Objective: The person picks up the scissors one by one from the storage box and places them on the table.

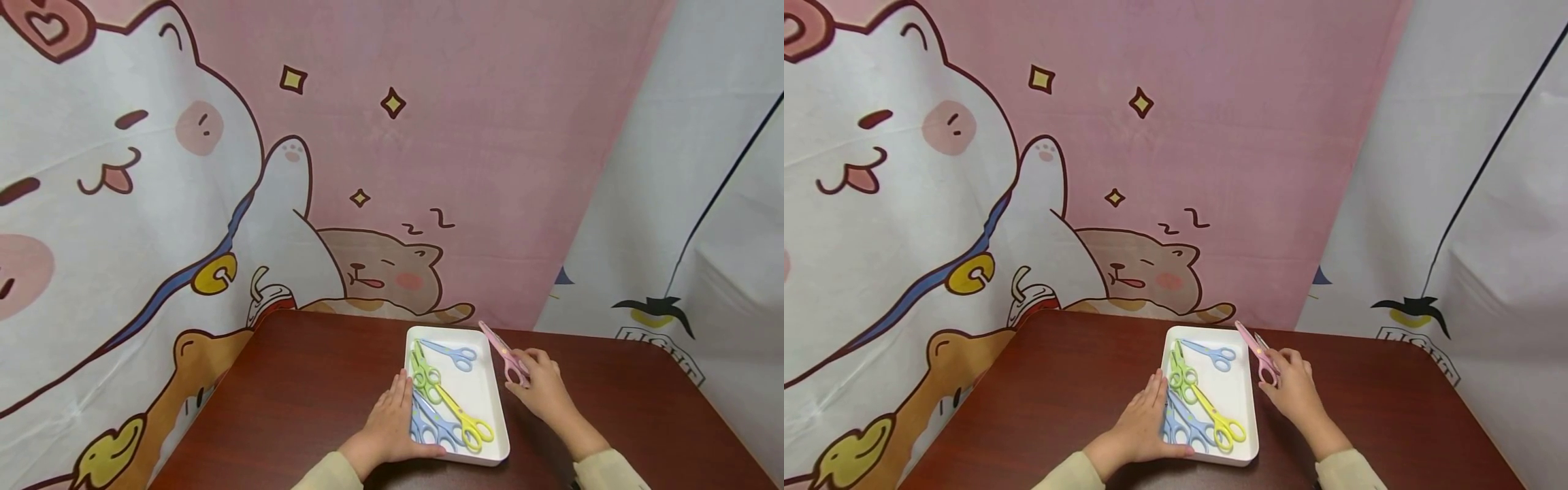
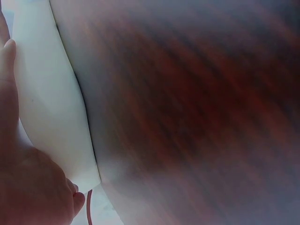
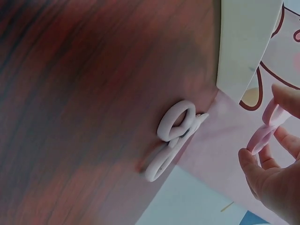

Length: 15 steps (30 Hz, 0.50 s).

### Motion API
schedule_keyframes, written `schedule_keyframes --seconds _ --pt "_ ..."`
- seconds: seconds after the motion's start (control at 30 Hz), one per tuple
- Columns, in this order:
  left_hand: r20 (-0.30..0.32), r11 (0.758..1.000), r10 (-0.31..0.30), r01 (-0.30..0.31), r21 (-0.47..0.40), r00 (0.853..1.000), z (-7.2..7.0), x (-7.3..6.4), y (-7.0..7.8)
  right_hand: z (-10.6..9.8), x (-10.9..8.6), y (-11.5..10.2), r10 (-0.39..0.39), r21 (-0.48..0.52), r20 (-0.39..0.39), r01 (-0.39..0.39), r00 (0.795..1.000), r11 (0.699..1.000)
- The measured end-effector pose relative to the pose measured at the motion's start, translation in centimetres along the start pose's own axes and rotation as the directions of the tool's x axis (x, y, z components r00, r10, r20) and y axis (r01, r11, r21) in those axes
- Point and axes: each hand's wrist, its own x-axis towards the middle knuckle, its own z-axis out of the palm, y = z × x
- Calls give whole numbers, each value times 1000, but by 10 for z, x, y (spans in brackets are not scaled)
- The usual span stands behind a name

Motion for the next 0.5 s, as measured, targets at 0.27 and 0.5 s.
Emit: schedule_keyframes --seconds 0.27,0.5 --pt "5 1000 -6 6 9 1000 -1 -1 0 -6 -3 10 -4 -29 -10 4 1000 1000" --pt "11 1000 -4 4 -2 1000 -3 -1 2 -8 -7 18 -13 -38 -50 11 999 999"
